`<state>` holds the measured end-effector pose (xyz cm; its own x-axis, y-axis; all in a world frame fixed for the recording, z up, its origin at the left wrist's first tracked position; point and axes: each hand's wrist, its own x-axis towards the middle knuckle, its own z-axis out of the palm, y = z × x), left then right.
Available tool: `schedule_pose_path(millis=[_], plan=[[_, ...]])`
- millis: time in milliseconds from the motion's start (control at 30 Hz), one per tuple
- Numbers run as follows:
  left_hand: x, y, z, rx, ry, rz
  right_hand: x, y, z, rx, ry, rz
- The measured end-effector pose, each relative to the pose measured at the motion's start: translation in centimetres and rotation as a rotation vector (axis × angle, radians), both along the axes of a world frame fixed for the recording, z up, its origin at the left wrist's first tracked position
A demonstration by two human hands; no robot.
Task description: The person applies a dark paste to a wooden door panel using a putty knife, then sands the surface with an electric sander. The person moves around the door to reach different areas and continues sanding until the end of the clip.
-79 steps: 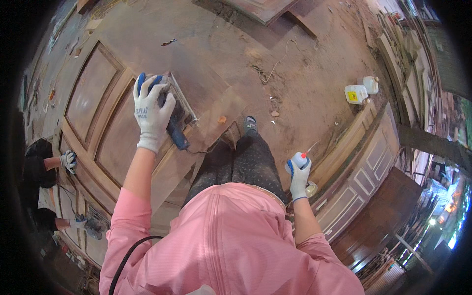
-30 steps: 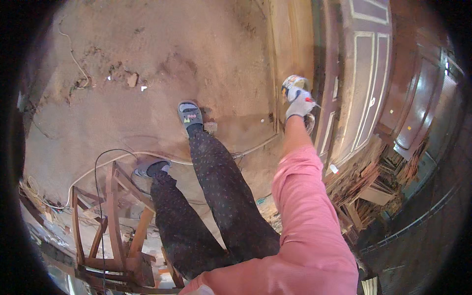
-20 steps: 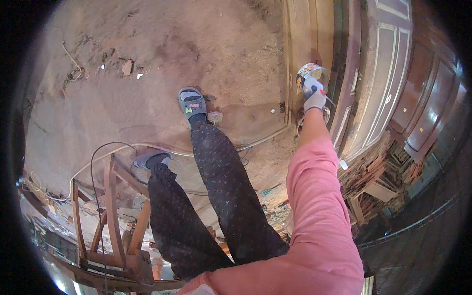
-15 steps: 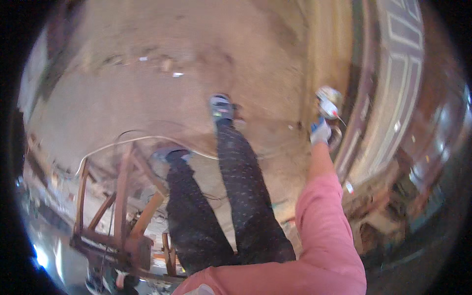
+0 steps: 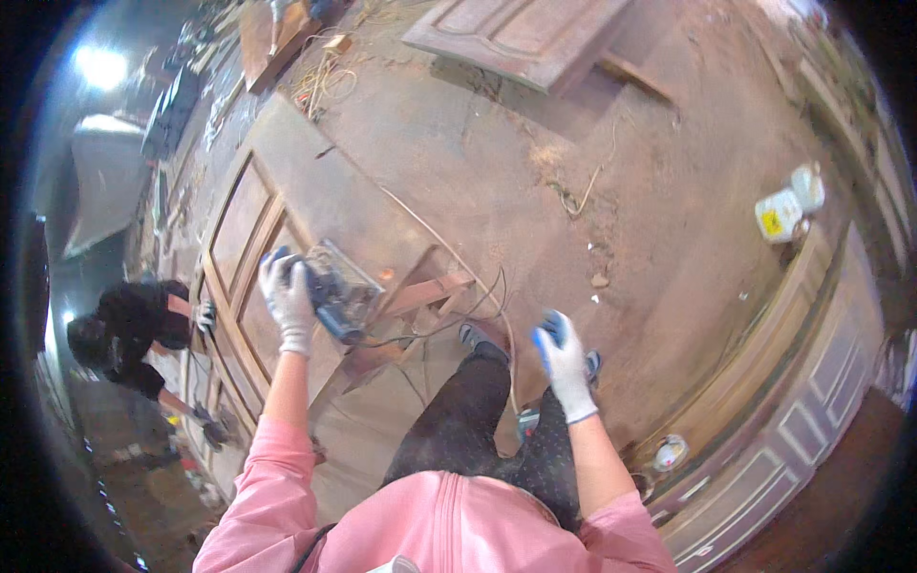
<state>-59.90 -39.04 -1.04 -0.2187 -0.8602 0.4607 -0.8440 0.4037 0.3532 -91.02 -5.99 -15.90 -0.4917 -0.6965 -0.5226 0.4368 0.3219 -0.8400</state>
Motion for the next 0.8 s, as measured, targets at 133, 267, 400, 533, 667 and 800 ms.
schedule_pose_path(millis=[133, 267, 400, 533, 667, 800], plan=[[-1.7, 1.6, -0.1, -0.009, 0.013, -0.013, 5.2, -12.9, 13.4, -0.192, 0.355, 0.576], [-2.0, 1.4, 0.9, 0.133, 0.08, -0.071, 13.4, -20.9, 15.0, -0.314, 0.871, 0.919], [-0.3, 0.0, 2.3, 0.237, 0.053, -0.132, 18.3, -26.4, 15.3, 0.016, 0.901, 1.026], [4.2, -1.1, 4.4, 0.331, -0.087, -0.292, 18.7, -28.3, 17.1, 0.08, 0.928, 1.102], [5.9, 0.3, 6.2, 0.426, -0.359, -0.561, 16.4, -27.1, 18.9, 0.147, 0.953, 1.293], [4.3, 2.4, 5.6, 0.518, -0.359, -0.659, 14.9, -24.5, 18.3, 0.15, 1.129, 1.401]])
